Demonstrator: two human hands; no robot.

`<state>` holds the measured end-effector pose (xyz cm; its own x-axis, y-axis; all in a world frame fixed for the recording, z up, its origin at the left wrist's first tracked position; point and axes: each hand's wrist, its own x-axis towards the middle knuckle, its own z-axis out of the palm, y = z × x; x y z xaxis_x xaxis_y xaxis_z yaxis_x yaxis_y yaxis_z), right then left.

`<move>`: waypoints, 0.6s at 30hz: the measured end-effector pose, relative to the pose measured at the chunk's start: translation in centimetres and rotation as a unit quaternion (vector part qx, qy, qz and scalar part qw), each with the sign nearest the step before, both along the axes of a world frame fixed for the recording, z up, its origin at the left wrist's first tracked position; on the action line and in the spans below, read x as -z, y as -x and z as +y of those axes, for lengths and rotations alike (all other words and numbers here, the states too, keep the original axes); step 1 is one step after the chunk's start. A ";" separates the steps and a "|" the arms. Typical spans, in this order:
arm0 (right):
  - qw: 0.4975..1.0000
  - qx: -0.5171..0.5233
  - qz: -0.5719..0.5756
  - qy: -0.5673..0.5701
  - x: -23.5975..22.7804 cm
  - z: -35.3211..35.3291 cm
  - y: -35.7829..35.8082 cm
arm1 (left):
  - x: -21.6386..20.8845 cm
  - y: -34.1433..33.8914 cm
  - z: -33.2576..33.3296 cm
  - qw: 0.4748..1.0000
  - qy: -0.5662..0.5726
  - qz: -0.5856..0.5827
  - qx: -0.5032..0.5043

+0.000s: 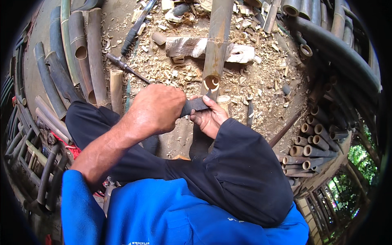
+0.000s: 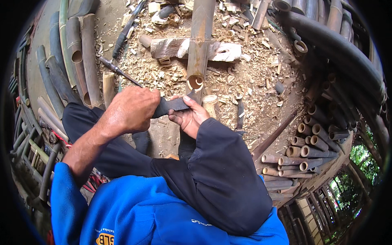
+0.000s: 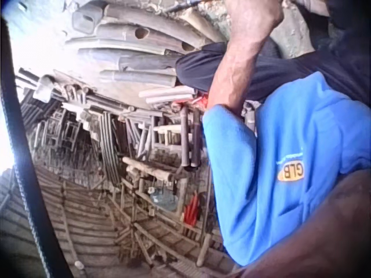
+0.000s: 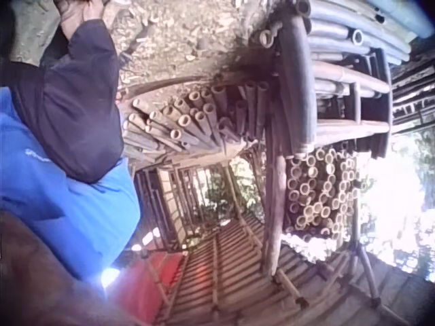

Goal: The person scrapes the outer layer of a bamboo pipe using a knife and then wipes it with a dry piece of bamboo bark, before picking up other bamboo pipes and using the knife to widen a pre-cut hole in one of them.

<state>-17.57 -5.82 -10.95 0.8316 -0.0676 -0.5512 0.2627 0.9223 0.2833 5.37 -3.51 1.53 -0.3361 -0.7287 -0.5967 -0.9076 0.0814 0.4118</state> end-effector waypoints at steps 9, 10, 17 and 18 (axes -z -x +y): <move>0.788 -0.404 0.270 0.378 -1.4 -5.2 1.3 | 7.3 14.7 9.5 0.766 -0.126 0.258 -0.575; 0.789 -0.401 0.284 0.368 -2.2 -4.8 1.2 | 7.9 14.4 10.5 0.767 -0.110 0.274 -0.570; 0.865 -0.354 0.240 0.262 -2.7 -5.4 -4.1 | 8.1 7.3 11.3 0.716 -0.167 0.207 -0.646; 0.864 -0.355 0.234 0.268 -2.8 -5.8 -4.4 | 7.9 5.4 11.1 0.739 -0.115 0.206 -0.631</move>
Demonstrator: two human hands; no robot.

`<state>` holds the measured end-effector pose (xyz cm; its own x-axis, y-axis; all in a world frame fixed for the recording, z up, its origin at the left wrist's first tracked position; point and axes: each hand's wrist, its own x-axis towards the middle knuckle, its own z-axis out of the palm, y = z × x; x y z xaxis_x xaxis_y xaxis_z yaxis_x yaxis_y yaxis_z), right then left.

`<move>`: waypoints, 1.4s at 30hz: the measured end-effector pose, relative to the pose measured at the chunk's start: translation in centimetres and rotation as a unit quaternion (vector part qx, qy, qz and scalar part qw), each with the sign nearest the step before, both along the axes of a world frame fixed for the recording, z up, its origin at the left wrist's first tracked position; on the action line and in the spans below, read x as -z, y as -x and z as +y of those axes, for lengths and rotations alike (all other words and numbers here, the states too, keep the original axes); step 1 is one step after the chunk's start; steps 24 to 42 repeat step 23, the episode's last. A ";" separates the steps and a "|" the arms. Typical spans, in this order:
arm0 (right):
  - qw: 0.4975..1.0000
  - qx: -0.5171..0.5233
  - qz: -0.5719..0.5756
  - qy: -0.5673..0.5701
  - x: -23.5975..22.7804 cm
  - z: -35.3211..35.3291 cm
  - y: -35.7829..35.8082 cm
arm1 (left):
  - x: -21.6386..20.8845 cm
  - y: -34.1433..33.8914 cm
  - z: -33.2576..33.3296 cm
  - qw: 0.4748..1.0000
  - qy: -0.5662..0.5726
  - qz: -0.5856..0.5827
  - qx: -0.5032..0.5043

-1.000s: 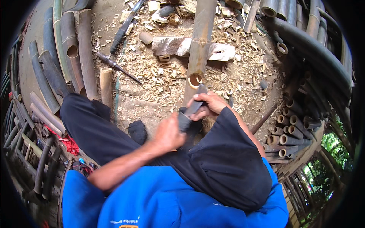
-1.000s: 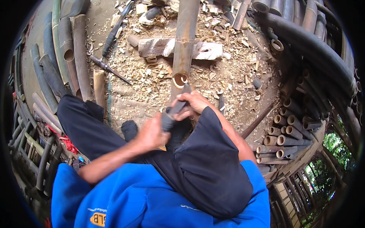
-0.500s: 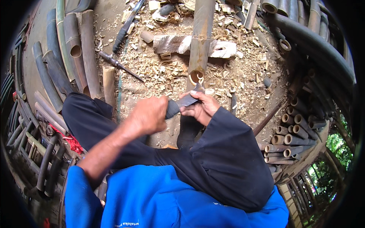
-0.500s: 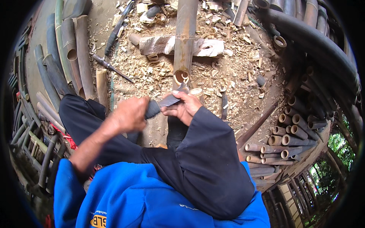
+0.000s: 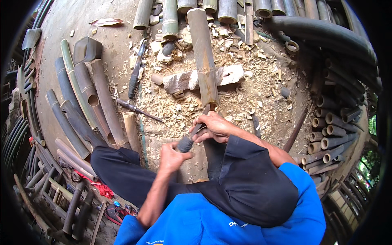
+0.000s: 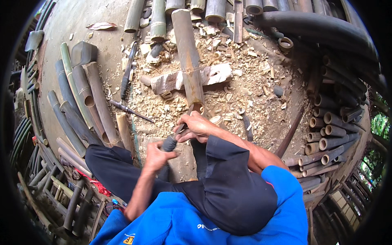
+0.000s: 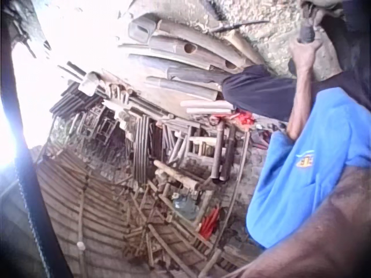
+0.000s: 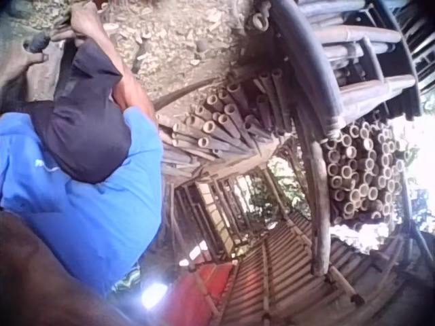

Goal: The person scrapes the outer layer of a bamboo pipe using a knife and then wipes it with a dry piece of bamboo bark, before picking up other bamboo pipes and using the knife to widen a pre-cut hole in one of them.

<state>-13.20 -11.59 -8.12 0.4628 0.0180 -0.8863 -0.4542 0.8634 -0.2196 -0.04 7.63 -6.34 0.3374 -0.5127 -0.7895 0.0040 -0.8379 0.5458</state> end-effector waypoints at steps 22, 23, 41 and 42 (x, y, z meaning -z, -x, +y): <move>0.784 0.502 -0.271 -0.244 3.3 4.5 2.9 | -10.3 -0.6 -13.0 0.743 0.101 -0.457 0.478; 0.786 0.477 -0.308 -0.247 3.8 4.6 3.2 | -9.4 -0.3 -12.7 0.681 0.127 -0.501 0.519; 0.786 0.477 -0.308 -0.247 3.8 4.6 3.2 | -9.4 -0.3 -12.7 0.681 0.127 -0.501 0.519; 0.786 0.477 -0.308 -0.247 3.8 4.6 3.2 | -9.4 -0.3 -12.7 0.681 0.127 -0.501 0.519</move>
